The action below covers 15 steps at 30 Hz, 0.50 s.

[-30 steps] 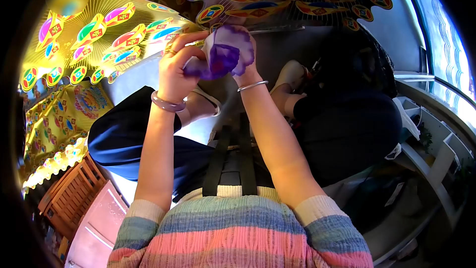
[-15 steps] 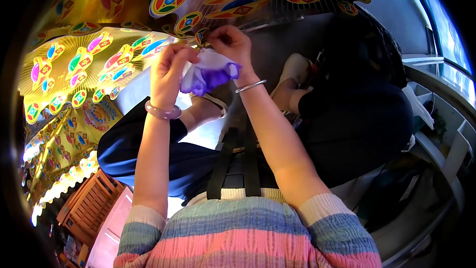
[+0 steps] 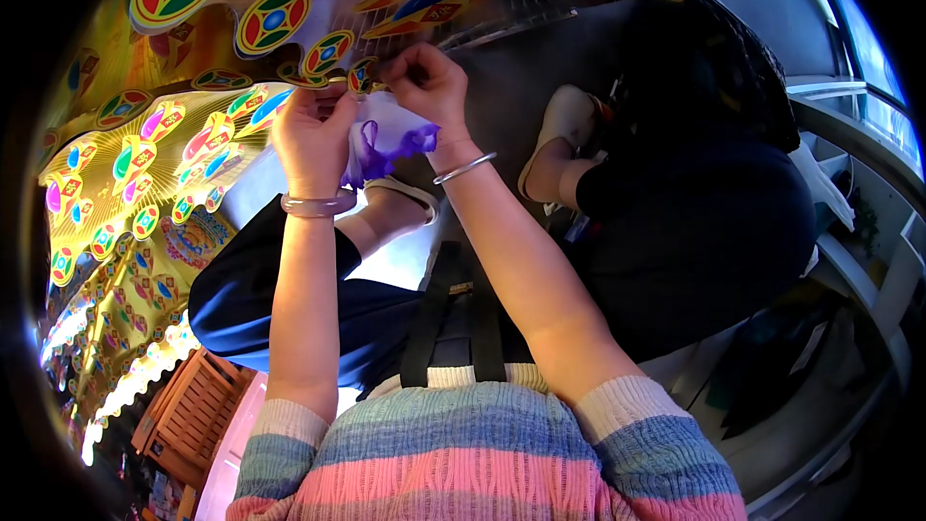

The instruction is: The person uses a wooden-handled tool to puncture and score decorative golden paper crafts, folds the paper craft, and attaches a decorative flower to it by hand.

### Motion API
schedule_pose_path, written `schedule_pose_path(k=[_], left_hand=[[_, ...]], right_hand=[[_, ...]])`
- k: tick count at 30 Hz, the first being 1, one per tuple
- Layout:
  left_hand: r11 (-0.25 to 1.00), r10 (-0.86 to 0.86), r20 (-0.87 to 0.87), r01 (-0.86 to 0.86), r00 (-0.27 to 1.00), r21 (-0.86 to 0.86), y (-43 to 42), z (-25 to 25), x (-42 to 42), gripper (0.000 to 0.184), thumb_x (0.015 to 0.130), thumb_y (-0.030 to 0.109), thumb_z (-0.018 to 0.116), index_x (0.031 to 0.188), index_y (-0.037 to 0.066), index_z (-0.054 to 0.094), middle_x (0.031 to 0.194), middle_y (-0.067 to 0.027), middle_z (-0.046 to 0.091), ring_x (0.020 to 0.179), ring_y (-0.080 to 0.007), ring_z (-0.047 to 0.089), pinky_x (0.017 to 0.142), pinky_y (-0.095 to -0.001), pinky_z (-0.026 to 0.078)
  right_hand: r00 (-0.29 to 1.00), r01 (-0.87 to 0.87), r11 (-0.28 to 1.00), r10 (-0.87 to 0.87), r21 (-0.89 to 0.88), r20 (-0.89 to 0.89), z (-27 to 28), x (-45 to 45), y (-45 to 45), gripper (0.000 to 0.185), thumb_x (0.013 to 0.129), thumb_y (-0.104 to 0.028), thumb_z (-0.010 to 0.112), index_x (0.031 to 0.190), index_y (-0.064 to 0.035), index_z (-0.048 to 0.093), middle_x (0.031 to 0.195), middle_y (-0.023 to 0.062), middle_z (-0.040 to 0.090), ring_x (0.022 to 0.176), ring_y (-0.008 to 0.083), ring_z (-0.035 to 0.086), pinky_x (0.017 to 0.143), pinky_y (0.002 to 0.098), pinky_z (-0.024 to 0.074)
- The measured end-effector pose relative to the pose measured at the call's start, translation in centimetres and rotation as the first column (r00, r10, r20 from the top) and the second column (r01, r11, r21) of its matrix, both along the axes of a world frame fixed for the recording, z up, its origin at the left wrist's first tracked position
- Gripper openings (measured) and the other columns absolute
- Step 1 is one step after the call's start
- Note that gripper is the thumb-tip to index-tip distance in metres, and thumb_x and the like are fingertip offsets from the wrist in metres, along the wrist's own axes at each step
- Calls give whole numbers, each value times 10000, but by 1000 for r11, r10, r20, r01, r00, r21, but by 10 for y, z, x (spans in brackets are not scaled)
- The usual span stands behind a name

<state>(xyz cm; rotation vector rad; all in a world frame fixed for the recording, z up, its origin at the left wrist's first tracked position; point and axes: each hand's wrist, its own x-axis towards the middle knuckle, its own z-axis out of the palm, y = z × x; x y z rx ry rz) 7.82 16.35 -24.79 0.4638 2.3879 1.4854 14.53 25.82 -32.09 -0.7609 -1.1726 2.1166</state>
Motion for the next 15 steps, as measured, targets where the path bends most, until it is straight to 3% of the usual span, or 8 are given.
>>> schedule_pose_path(k=[5, 8, 11, 15], left_hand=[[1000, 1, 15, -1, 1000, 2, -1, -3, -4, 129, 736, 63, 694, 813, -27, 642, 708, -85, 681, 635, -136, 652, 646, -256, 515], [999, -10, 24, 11, 1000, -37, -2, -4, -5, 186, 737, 100, 716, 847, -28, 638, 740, -89, 684, 655, -144, 653, 646, -269, 514], [998, 15, 152, -4, 988, -68, -1, 0, 1, 240, 733, 118, 740, 888, -29, 630, 785, -99, 686, 687, -152, 657, 647, -276, 513], [999, 27, 254, -21, 967, -24, 1, 2, 2, 291, 720, 130, 763, 917, -35, 627, 816, -116, 685, 703, -163, 656, 661, -273, 511]], right_hand=[[997, -10, 998, 4, -68, -77, -4, -1, 2, 146, 776, 106, 635, 790, -17, 559, 823, 43, 647, 775, 98, 608, 744, 244, 516], [997, -16, 996, 9, -89, -79, -2, -1, 4, 144, 746, 101, 623, 766, -29, 564, 752, 8, 624, 685, 66, 580, 652, 203, 485], [992, -92, 990, 82, -103, -97, 2, 4, 10, 138, 727, 95, 634, 779, -17, 572, 758, 19, 627, 709, 76, 594, 666, 216, 494], [978, -175, 981, 164, 81, 128, 18, 6, 19, 128, 717, 64, 673, 814, -5, 626, 761, 17, 638, 713, 83, 602, 666, 217, 493]])
